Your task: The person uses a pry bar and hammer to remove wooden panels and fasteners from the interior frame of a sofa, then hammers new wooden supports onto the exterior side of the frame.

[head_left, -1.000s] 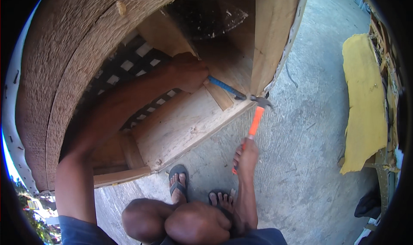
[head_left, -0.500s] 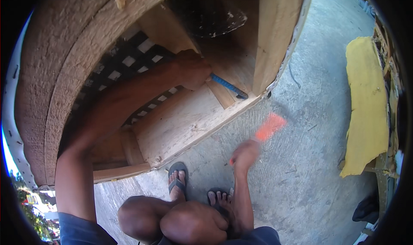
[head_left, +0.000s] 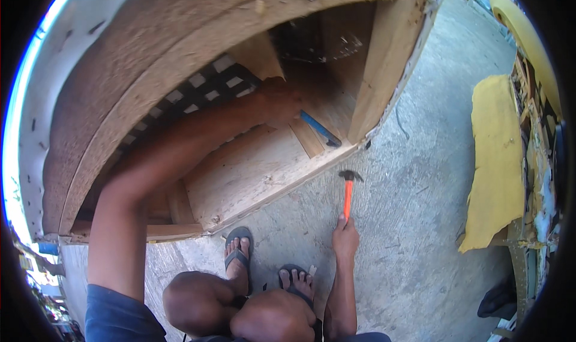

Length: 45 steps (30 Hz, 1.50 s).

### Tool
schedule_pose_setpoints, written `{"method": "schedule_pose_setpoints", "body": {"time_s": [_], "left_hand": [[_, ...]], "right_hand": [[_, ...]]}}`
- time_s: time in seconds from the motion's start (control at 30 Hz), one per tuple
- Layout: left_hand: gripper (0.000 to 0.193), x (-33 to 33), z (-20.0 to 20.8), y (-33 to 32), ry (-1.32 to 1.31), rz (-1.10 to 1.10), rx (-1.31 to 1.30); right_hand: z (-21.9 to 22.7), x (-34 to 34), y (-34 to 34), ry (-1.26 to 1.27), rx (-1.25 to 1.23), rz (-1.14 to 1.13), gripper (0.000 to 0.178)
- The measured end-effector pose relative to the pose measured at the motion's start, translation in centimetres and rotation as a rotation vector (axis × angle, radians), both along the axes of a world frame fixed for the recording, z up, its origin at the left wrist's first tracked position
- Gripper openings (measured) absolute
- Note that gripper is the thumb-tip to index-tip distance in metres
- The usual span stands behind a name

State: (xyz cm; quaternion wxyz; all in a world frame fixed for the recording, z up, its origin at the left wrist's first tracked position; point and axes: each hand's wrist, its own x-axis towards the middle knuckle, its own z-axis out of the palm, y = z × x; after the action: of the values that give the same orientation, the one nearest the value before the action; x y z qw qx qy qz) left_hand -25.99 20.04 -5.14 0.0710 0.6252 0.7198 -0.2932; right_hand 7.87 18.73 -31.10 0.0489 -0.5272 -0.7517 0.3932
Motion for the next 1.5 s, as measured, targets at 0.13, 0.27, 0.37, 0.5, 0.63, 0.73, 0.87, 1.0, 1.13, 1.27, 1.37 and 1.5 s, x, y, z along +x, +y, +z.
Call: {"method": "schedule_pose_setpoints", "body": {"time_s": [0.13,0.27,0.37,0.5,0.63,0.73,0.87,1.0,1.13,1.27,1.37,1.5], "left_hand": [[0.022,-0.3,-4.3,-2.7,0.169,-0.15,0.465],[0.019,9.6,3.1,-4.0,0.234,-0.345,0.532],[0.018,13.5,12.0,-6.6,0.412,-0.362,0.633],[0.02,13.8,16.9,-0.2,0.667,-0.788,1.404],[0.026,14.3,22.8,1.2,0.449,-0.425,1.616],[0.043,11.0,22.9,3.2,0.866,-0.055,1.199],[0.049,11.0,23.0,3.7,0.769,-0.166,1.139],[0.049,10.3,23.2,1.4,0.817,-0.186,1.131],[0.049,9.3,22.3,2.1,0.726,-0.252,1.21],[0.048,8.8,20.6,0.4,0.648,-0.273,1.243],[0.047,8.4,19.7,-1.3,0.615,-0.292,1.251],[0.046,9.9,19.0,-2.5,0.563,-0.31,1.298]], "right_hand": [[10.1,-5.5,0.7,0.503,0.517,0.145,0.03],[18.3,-16.1,6.9,0.936,0.436,0.394,0.037],[20.8,-24.0,8.3,0.962,0.613,0.617,0.039],[22.3,-27.5,7.9,0.678,0.36,0.786,0.042],[22.9,-28.7,6.0,0.647,0.261,0.852,0.045],[24.1,-29.5,5.3,0.698,0.222,0.899,0.048],[23.2,-29.8,6.8,0.636,0.2,0.916,0.051],[24.1,-26.5,1.6,0.445,0.074,0.867,0.035],[22.2,-21.4,0.9,0.64,0.102,0.804,0.027],[21.4,-17.7,-1.3,0.651,0.053,0.798,0.024],[21.4,-19.2,-1.4,0.575,-0.055,0.879,0.036],[23.6,-23.9,3.8,0.662,0.185,1.049,0.042]]}}
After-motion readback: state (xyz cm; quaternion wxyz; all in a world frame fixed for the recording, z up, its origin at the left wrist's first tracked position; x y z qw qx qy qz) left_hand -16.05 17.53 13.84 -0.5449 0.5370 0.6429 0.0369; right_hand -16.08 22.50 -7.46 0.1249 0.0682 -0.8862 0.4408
